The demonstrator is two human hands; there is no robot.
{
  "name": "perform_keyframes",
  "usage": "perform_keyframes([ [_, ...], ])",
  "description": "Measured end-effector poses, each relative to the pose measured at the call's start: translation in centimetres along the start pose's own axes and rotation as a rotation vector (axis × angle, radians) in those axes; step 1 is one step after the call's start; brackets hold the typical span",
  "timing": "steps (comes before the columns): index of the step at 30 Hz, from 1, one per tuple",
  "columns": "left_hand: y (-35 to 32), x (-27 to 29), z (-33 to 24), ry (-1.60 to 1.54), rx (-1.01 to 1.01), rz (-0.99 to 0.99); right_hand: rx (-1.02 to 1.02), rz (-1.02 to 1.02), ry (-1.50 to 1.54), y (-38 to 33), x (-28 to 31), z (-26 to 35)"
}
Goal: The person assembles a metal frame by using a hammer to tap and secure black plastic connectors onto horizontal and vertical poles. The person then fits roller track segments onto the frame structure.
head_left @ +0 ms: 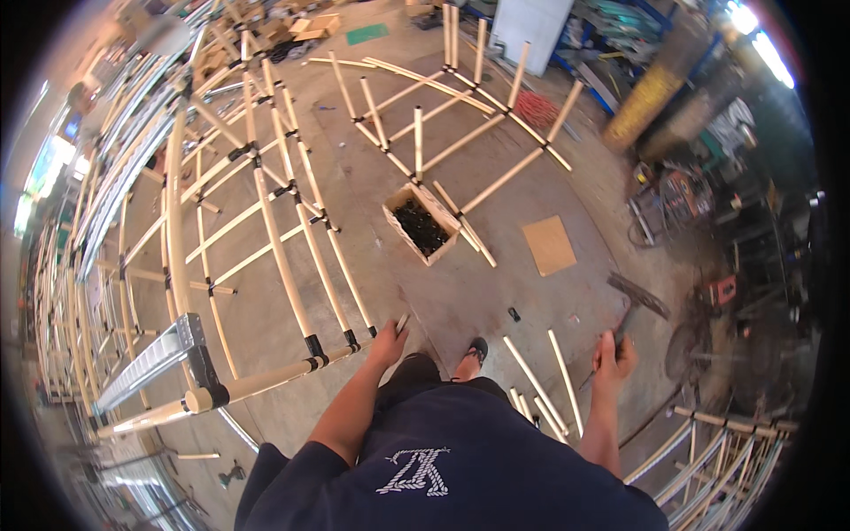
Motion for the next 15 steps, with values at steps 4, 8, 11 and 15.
perform_keyframes([
  [4, 4.7, 8.4, -12.4, -0.244, -0.147, -0.218, 0.251, 0.139, 0.081, 3.3, -3.2, 1.8],
  [8, 13.3, 15.9, -19.5, -0.48, -0.247, -0.517, 0.34, 0.303, 0.133, 6.8, -13.2, 7.3],
  [11, 21.7, 25.4, -26.7, -0.279, -0.272, -0.528, 0.346, 0.465, 0.28, 9.7, -22.7, 11.3],
  [15, 26.5, 45.2, -38.9, -0.169, -0.614, -0.691, 0.46, 0.673, 0.558, 14.7, -34.5, 16.0],
])
Point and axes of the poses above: each hand's wrist, its own y-axis towards the middle knuckle, its own x-axis out of the back of the hand, z = x × y, the point moved 9 cm from there along y, towards the middle knuckle, and after that the axes turned 3 degrees about z, right-handed, at the moved point
